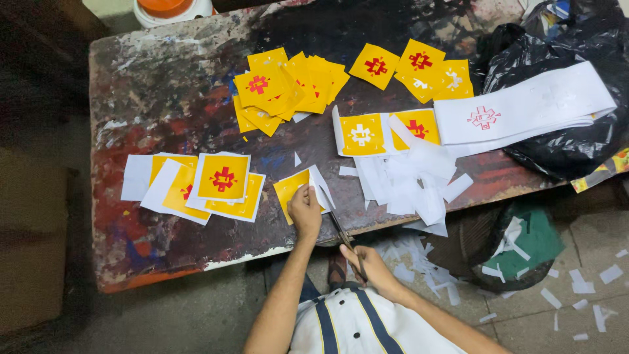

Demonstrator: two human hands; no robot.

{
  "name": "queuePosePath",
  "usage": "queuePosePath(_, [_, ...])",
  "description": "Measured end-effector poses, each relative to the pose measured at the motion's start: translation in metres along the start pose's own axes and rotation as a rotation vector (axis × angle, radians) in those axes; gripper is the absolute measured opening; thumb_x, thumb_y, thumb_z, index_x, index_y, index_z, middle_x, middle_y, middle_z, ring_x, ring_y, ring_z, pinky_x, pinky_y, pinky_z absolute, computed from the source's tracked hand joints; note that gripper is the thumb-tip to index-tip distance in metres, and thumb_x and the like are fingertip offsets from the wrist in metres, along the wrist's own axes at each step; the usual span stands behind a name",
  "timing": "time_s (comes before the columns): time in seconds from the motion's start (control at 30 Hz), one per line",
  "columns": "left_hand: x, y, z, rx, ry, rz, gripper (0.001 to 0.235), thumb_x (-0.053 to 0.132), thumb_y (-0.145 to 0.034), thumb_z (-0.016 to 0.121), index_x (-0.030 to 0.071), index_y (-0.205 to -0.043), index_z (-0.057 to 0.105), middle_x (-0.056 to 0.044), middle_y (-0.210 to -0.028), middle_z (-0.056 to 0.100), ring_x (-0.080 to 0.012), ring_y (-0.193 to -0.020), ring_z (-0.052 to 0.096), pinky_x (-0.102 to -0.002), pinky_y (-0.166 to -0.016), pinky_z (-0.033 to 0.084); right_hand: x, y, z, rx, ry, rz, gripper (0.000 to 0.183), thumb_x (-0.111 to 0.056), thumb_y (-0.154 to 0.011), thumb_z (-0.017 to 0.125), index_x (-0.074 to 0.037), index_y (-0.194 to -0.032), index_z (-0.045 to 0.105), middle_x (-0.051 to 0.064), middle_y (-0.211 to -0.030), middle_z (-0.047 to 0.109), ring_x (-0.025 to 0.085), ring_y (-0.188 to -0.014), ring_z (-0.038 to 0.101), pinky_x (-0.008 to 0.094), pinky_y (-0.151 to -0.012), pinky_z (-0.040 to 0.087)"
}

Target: The person uses shears to cut white paper around a red symbol on yellow square sheets. They trim the edges of each sheet, place the finished pieces into a pile, and continue with the next sheet.

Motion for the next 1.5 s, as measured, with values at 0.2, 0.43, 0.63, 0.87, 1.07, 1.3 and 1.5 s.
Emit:
queuePosePath(0.2, [0.003, 0.000, -0.003, -0.003, -0.025, 0.015, 0.024, 0.019, -0.097, 0.065, -0.002, -0.107, 0.072, -0.015, -0.081, 0.073, -0.0242, -0.068, 0.071, -0.037, -0.068, 0.054, 0.002, -0.006, 0.007, 0.069, 0.080, -0.022, 0.053, -0.054, -0.094, 0.066, -0.008, -0.070, 0.055, 0.000, -0.050, 0.048, 0.009, -0.039, 0.044, 0.028, -0.038, 0.032])
queuePosePath(0.43, [0.001, -0.001, -0.002, 0.016, -0.084, 0.048, 0.026, 0.020, -0.097, 0.066, -0.003, -0.107, 0.073, -0.017, -0.085, 0.074, -0.0284, -0.071, 0.070, -0.041, -0.072, 0.052, 0.000, -0.015, 0.013, 0.145, 0.086, -0.033, 0.054, -0.051, -0.094, 0.067, -0.007, -0.066, 0.053, 0.000, -0.047, 0.046, 0.011, -0.036, 0.040, 0.030, -0.036, 0.029])
queuePosePath(0.63, [0.001, -0.001, -0.002, 0.004, -0.090, 0.073, 0.027, 0.021, -0.097, 0.064, -0.003, -0.107, 0.072, -0.018, -0.092, 0.074, -0.0316, -0.077, 0.070, -0.044, -0.077, 0.050, 0.000, -0.017, 0.015, 0.164, 0.081, -0.023, 0.053, -0.049, -0.095, 0.067, -0.008, -0.065, 0.051, -0.001, -0.048, 0.044, 0.010, -0.037, 0.037, 0.031, -0.036, 0.027])
queuePosePath(0.87, [0.009, -0.003, -0.005, 0.007, -0.122, 0.101, 0.025, 0.019, -0.097, 0.064, -0.003, -0.107, 0.072, -0.020, -0.092, 0.074, -0.0361, -0.080, 0.069, -0.047, -0.076, 0.049, 0.007, -0.022, 0.013, 0.225, 0.142, -0.052, 0.056, -0.044, -0.093, 0.072, -0.008, -0.059, 0.047, 0.000, -0.046, 0.044, 0.010, -0.038, 0.038, 0.032, -0.037, 0.028])
queuePosePath(1.07, [0.011, -0.005, -0.006, -0.013, -0.063, 0.090, 0.024, 0.017, -0.097, 0.064, -0.003, -0.108, 0.071, -0.020, -0.090, 0.073, -0.0349, -0.077, 0.070, -0.045, -0.071, 0.052, 0.002, -0.019, 0.013, 0.208, 0.098, -0.029, 0.053, -0.043, -0.093, 0.072, -0.007, -0.060, 0.049, 0.000, -0.045, 0.045, 0.011, -0.035, 0.038, 0.031, -0.035, 0.027])
queuePosePath(1.3, [0.011, -0.005, -0.009, -0.037, -0.059, 0.055, 0.025, 0.016, -0.095, 0.065, 0.000, -0.113, 0.073, -0.018, -0.084, 0.073, -0.0306, -0.068, 0.068, -0.043, -0.065, 0.050, -0.023, -0.031, 0.014, 0.079, 0.034, -0.058, 0.052, -0.047, -0.094, 0.070, -0.007, -0.065, 0.053, 0.000, -0.045, 0.045, 0.010, -0.033, 0.040, 0.030, -0.033, 0.031])
queuePosePath(1.5, [0.011, -0.009, -0.010, -0.059, 0.013, -0.020, 0.026, 0.017, -0.095, 0.066, 0.002, -0.114, 0.072, -0.014, -0.077, 0.072, -0.0256, -0.058, 0.066, -0.040, -0.058, 0.049, -0.036, -0.053, 0.014, 0.044, 0.022, -0.030, 0.056, -0.052, -0.093, 0.067, -0.009, -0.062, 0.049, 0.003, -0.043, 0.046, 0.013, -0.030, 0.042, 0.030, -0.031, 0.031])
Point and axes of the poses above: each hand's wrist, its own y-axis away from the middle knuckle, its own z-axis out of the palm, x = y × z, the point moved 4 cm from there along -y, towards the middle knuckle
